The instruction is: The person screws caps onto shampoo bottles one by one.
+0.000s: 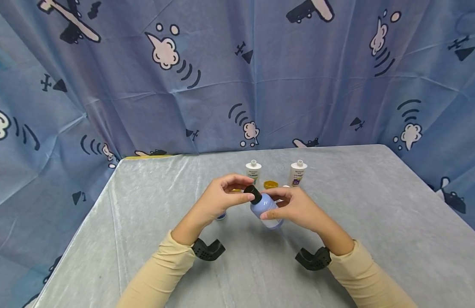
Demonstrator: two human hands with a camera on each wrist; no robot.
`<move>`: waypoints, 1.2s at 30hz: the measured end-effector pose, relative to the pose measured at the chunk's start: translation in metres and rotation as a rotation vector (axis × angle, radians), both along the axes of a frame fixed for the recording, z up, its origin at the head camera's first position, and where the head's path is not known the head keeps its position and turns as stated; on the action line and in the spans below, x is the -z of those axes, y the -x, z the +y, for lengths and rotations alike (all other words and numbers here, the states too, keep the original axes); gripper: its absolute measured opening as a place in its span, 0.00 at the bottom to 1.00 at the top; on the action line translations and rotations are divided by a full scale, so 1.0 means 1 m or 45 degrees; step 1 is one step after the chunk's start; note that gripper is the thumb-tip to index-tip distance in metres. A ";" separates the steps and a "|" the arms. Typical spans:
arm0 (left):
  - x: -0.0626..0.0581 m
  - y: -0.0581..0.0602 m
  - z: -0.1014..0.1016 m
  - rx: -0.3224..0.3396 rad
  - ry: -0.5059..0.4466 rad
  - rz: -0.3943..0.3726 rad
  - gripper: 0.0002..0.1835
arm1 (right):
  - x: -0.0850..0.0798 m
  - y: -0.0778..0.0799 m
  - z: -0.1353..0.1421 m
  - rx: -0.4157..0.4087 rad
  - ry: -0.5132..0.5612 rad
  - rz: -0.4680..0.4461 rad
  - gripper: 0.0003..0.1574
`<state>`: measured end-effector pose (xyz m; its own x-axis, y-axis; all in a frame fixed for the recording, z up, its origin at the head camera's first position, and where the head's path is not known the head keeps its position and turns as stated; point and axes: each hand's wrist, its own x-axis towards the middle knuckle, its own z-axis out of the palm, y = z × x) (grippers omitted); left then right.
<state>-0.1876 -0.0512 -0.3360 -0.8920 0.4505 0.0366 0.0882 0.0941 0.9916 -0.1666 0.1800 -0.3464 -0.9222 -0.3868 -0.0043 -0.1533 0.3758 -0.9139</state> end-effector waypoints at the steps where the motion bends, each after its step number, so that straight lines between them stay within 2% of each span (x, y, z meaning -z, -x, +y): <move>1: 0.000 0.000 0.000 -0.018 0.003 -0.005 0.20 | 0.000 0.000 0.000 0.003 -0.003 0.001 0.38; 12: 0.005 0.001 0.005 -0.097 -0.032 -0.005 0.16 | -0.001 -0.002 -0.004 0.050 0.004 0.026 0.37; 21: 0.005 -0.001 0.007 -0.114 -0.114 0.016 0.17 | -0.002 -0.003 -0.005 0.077 0.020 0.028 0.36; 25: 0.005 -0.002 0.007 -0.098 -0.127 0.037 0.19 | -0.002 -0.004 -0.005 0.073 0.035 0.027 0.35; 36: 0.003 -0.003 0.006 0.011 -0.177 0.068 0.20 | -0.002 -0.004 -0.003 0.055 0.027 0.010 0.38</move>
